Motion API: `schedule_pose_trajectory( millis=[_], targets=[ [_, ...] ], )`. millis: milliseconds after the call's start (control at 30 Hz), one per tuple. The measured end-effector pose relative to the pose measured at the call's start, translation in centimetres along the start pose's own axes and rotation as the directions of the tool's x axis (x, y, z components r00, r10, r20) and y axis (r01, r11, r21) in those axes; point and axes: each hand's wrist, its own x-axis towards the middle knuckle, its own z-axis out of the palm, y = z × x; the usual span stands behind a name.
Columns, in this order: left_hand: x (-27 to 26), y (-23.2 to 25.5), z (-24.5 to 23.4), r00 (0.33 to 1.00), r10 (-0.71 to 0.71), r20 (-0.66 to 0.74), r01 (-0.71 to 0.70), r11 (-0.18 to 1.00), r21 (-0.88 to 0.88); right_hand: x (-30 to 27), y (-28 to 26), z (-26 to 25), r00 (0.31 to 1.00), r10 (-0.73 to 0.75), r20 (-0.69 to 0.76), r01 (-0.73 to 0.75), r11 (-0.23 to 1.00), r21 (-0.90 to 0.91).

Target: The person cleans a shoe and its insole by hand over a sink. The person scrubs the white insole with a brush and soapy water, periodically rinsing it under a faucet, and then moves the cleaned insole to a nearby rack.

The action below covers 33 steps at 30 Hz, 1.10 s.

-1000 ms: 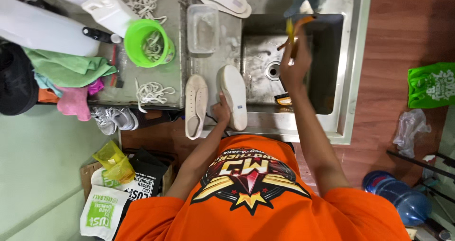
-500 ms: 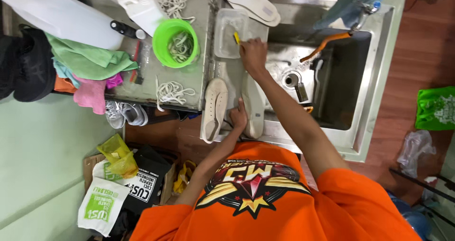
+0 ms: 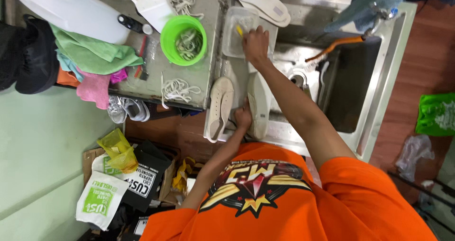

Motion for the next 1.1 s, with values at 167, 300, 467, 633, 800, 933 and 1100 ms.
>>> schedule_pose_trajectory(
  millis=[167,300,467,633,800,933,1100],
  targets=[
    [0.9,-1.8,0.3,1.000,-0.004,-0.007,0.005,0.990,0.142,-9.5,2.4,-7.3,0.813,0.045,-0.580,0.260,0.864,0.431],
    [0.1,-1.4,-0.2,1.000,-0.031,0.002,0.030,0.985,0.172,-20.1,6.3,-4.8,0.945,0.302,-0.128,-0.141,0.728,0.671],
    [-0.5,-0.9,-0.4,0.997,0.081,-0.002,-0.078,0.960,0.269,-31.8,1.5,-5.6,0.950,0.269,0.157,-0.306,0.714,0.630],
    [1.4,-3.4,0.0,0.978,0.200,-0.063,-0.190,0.972,0.137,-32.3,-0.6,-6.3,0.988,0.128,0.089,-0.154,0.706,0.692],
    [1.0,-2.5,0.0,0.982,0.180,-0.063,-0.168,0.972,0.165,-25.9,0.5,-4.9,0.957,0.275,-0.093,-0.111,0.642,0.758],
    [3.4,-4.9,0.0,0.989,0.142,-0.047,-0.129,0.968,0.216,-31.0,-0.9,-6.4,0.966,0.257,0.004,-0.161,0.592,0.790],
    [3.4,-4.7,-0.5,0.991,0.109,-0.079,-0.087,0.966,0.244,-32.4,-0.1,-6.2,0.959,0.194,0.205,-0.282,0.674,0.683]
  ],
)
